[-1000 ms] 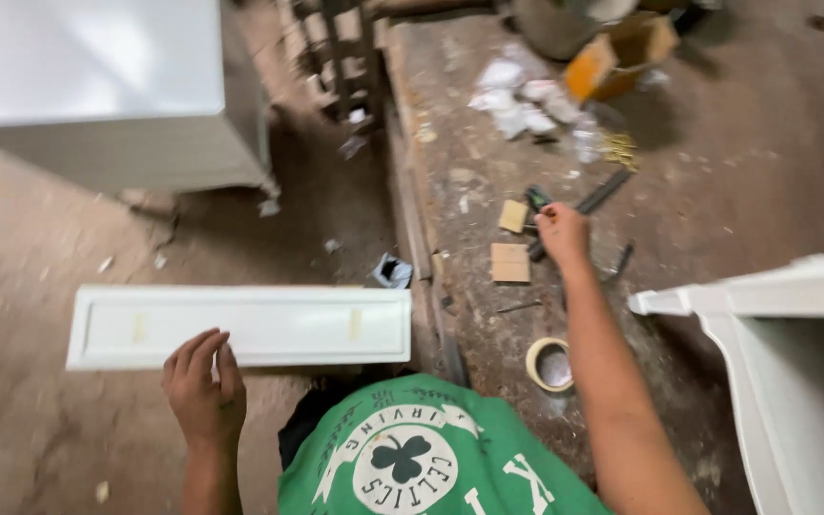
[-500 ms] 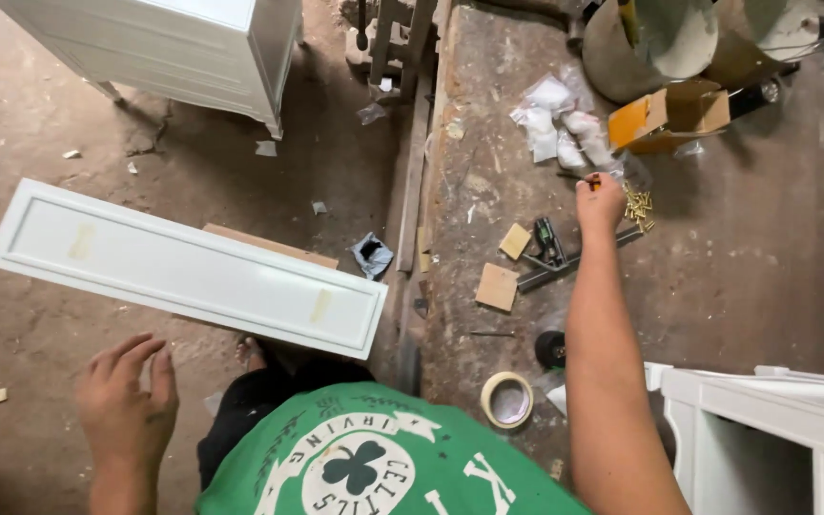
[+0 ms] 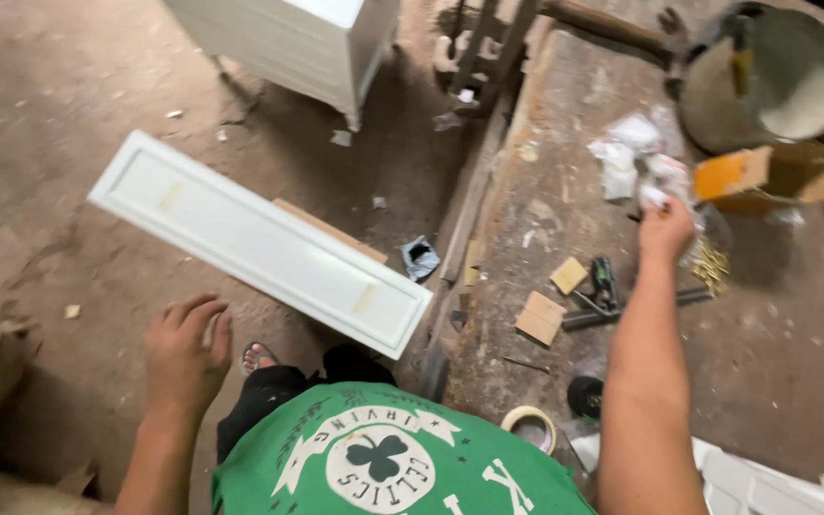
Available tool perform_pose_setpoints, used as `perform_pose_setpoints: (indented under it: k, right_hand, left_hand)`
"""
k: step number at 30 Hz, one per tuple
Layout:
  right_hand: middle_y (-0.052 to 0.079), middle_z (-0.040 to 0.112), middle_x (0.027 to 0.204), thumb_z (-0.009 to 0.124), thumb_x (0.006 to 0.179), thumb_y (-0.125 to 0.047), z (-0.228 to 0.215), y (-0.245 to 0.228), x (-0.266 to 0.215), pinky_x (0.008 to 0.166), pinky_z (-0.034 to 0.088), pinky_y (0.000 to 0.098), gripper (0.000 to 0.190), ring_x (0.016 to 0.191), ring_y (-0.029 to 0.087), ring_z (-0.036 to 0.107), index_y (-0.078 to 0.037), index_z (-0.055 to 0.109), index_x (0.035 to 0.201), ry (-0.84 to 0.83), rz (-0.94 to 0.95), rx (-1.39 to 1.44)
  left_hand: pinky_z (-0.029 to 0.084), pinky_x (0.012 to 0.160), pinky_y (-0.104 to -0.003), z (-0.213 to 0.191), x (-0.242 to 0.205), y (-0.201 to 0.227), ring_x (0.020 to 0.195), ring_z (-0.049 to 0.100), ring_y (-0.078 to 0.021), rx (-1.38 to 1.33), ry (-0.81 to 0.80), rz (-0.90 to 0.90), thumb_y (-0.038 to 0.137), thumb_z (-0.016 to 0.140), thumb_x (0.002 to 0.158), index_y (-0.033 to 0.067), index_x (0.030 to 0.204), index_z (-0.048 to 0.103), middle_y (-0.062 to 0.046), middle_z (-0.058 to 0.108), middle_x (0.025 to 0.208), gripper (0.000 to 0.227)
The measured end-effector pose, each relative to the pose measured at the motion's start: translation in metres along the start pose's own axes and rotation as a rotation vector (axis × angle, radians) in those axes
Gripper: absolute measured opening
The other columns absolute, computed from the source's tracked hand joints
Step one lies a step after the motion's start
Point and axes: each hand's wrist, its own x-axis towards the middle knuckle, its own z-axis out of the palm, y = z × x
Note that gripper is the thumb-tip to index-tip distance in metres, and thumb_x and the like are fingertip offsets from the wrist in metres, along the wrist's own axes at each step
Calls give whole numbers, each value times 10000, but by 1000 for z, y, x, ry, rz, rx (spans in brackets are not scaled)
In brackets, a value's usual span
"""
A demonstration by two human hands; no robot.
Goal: The person measures and marks a white wooden cabinet door using a combination square, a tape measure, and a pencil. They draw lines on the door surface and use a small wooden block as a guide for additional markings.
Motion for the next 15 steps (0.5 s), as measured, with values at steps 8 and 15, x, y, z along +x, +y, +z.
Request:
perform_pose_setpoints:
  k: [8,15]
  right_hand:
    - [203,702,770,674,897,-134,-43,-8,-8,271,448,285,181,540,279,776,-66,589,1043,90,663,665]
    - [177,812,913,753,854,-323,-68,26,-36,356,327,177,351,571,167,834,-182,536,1092,-25,1244,1132]
  left_hand:
    - [575,862,-414,27,5,-7,986,724,-326,-84,103,158,134,763,912,128,1011,773,-97,735,1039,100]
    - [588,834,-424,38,20,10,968,728,-332,-202,-4,174,151,740,937,113,1039,769,-105,739,1046,112]
